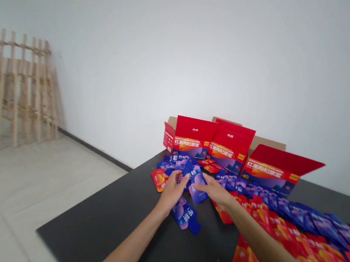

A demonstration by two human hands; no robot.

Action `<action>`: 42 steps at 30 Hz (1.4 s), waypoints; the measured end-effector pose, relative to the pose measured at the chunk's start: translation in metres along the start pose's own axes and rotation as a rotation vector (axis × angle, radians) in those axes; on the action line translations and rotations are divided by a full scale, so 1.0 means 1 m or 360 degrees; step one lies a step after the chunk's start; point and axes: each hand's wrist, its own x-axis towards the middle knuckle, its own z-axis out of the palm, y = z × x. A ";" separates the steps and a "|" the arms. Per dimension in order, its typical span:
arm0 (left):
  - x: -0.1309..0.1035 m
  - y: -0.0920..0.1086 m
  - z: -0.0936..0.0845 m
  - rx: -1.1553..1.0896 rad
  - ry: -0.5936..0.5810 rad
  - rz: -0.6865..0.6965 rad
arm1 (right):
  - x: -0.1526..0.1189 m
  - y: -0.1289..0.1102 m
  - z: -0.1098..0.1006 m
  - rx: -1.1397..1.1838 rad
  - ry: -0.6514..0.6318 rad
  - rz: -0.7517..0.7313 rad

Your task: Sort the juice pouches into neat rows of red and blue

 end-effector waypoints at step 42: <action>-0.040 0.019 0.022 -0.0222 -0.0754 -0.0069 | -0.053 0.030 0.007 0.0393 0.0500 -0.0374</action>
